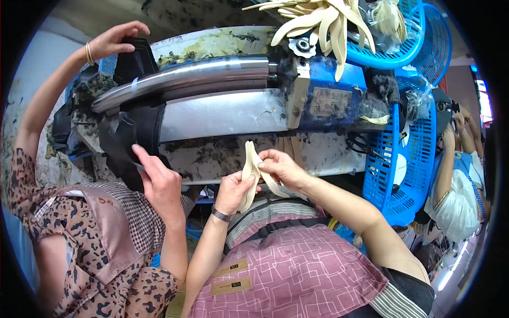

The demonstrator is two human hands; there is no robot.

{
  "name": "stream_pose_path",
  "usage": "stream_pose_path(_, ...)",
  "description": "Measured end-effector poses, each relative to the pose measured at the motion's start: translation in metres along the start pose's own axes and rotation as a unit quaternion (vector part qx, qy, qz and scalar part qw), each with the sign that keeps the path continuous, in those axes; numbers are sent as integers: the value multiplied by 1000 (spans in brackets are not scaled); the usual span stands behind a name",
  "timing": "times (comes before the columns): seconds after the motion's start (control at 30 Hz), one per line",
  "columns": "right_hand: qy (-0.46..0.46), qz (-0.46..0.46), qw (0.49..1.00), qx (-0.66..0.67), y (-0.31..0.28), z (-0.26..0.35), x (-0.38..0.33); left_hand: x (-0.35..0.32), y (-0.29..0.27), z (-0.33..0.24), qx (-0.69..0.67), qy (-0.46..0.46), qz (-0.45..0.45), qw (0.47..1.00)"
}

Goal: Feeding small shoe components through a roller machine.

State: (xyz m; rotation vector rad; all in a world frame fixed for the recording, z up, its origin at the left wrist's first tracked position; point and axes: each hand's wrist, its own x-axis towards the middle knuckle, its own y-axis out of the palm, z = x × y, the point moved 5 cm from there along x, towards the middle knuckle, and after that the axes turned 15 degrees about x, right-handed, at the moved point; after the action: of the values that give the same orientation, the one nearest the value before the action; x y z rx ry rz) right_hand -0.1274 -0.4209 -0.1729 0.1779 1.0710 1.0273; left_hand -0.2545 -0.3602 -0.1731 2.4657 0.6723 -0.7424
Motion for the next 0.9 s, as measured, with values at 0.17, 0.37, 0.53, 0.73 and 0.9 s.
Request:
stream_pose_path(0.17, -17, 41, 997, 56, 21, 1, -8, -7, 10, -15, -47, 26, 11, 999)
stream_pose_path(0.37, -29, 56, 995, 77, 17, 10, -10, -3, 6, -19, -124, -13, 56, 991)
stream_pose_path(0.53, -15, 38, 999, 11, 15, 15, -5, 0, 9, -25, -154, -40, 185, 970)
stream_pose_path(0.73, -53, 56, 982, -174, 22, 26, -4, 6, 11, -21, -101, -44, 120, 987)
stream_pose_path(0.9, -129, 52, 981, -137, 27, 40, -10, 2, 10, -34, -59, 25, 0, 998)
